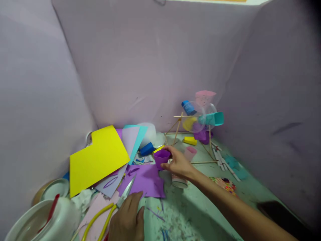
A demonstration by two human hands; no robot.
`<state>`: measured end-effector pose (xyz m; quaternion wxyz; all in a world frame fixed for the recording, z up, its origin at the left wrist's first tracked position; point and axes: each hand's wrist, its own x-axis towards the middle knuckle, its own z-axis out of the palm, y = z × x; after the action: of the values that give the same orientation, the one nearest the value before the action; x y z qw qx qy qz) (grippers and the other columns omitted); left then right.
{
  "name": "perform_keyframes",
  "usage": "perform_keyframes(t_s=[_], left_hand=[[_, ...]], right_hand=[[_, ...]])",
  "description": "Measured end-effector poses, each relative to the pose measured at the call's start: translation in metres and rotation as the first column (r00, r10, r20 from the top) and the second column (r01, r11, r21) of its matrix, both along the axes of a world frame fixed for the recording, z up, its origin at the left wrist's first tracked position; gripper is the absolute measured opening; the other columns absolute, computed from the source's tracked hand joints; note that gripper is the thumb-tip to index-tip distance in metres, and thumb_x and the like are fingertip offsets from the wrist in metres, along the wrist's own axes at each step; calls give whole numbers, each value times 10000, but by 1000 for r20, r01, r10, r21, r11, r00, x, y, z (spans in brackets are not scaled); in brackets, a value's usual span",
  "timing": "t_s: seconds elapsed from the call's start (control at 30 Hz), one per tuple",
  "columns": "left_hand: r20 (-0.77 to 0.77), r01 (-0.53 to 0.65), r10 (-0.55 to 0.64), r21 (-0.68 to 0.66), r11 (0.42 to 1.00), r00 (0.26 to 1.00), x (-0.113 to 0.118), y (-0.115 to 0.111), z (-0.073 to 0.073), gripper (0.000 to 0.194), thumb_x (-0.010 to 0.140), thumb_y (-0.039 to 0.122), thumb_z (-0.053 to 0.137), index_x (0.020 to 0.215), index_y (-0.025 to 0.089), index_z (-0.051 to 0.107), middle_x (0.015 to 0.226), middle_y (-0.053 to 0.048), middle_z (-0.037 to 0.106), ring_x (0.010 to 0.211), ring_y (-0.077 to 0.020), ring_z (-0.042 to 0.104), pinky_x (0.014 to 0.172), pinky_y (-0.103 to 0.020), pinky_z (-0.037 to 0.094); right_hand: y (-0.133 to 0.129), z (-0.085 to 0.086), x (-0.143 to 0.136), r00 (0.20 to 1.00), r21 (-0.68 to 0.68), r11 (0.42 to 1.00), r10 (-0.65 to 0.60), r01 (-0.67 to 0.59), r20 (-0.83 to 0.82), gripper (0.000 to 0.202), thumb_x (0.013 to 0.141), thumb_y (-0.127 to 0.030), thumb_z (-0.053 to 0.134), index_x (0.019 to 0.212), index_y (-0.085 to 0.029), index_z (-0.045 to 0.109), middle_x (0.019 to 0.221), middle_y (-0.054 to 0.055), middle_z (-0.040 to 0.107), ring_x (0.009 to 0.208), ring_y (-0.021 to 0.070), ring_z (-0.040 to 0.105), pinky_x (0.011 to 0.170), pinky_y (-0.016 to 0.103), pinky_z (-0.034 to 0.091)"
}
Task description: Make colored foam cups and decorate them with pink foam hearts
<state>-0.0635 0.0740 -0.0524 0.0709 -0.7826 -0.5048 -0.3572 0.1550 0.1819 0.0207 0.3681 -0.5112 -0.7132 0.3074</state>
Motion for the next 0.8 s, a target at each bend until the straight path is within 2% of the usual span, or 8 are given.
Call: perform_keyframes(t_s=[0.17,0.3,0.4,0.47,0.53,0.6,0.67,0.8], left_hand=[[-51,56,-54,28,998,997,-4,3,-3,282,857,208,470,1137,219,506,969,-66,697,853,-190,685,685,-245,551],[-65,29,-28,18,999,998,-5,2,1,263,871,214,450,1130,213,496,975,-74,695,863,-195,681,705,-264,545],[-21,0,-1,-20,1000,1000,-1,0,1,241,884,220,429,1112,219,510,986,-68,690,881,-194,675,721,-273,539],[-6,3,-3,-46,999,1000,1,-1,-1,238,885,225,433,1106,225,520,994,-60,688,878,-187,675,699,-260,537],[2,3,-2,-48,999,1000,2,-1,-3,235,886,228,433,1101,226,529,1002,-60,688,882,-186,676,697,-259,536],[4,3,-3,-36,999,1000,2,-1,-6,235,890,239,429,1097,227,538,1007,-64,691,887,-191,677,698,-264,537],[6,4,-4,-17,1000,1000,1,0,-10,238,895,252,417,1092,227,547,1001,-66,694,882,-191,678,684,-261,537],[36,-1,1,9,1000,999,1,1,-18,235,904,279,411,1078,238,564,980,-59,700,850,-180,680,666,-247,530]], right_hand=[[7,10,3,998,21,998,-61,61,15,372,594,-103,689,944,-198,605,837,12,705,770,210,650,732,331,487],[7,41,28,978,109,973,-201,206,-55,435,637,-151,673,1054,-172,547,996,65,675,915,216,632,847,355,470],[-1,65,57,956,196,937,-270,288,-114,536,666,-229,674,1169,-182,495,1062,88,655,941,225,632,834,363,486],[-5,71,71,940,233,910,-330,342,-91,541,660,-221,670,1175,-183,509,1065,94,659,930,234,640,811,360,497],[-7,68,76,925,196,907,-380,373,-3,516,669,-202,648,1169,-171,520,1049,96,673,890,223,653,773,335,512],[-4,57,70,919,126,920,-383,370,93,502,681,-196,632,1170,-156,523,1024,92,689,844,203,665,738,301,521],[1,44,55,922,92,935,-354,343,157,497,668,-195,647,1153,-156,547,1019,84,699,857,202,667,751,291,517],[13,24,20,906,72,955,-297,289,302,450,601,-229,695,1048,-197,649,993,74,718,938,276,651,776,337,495]])
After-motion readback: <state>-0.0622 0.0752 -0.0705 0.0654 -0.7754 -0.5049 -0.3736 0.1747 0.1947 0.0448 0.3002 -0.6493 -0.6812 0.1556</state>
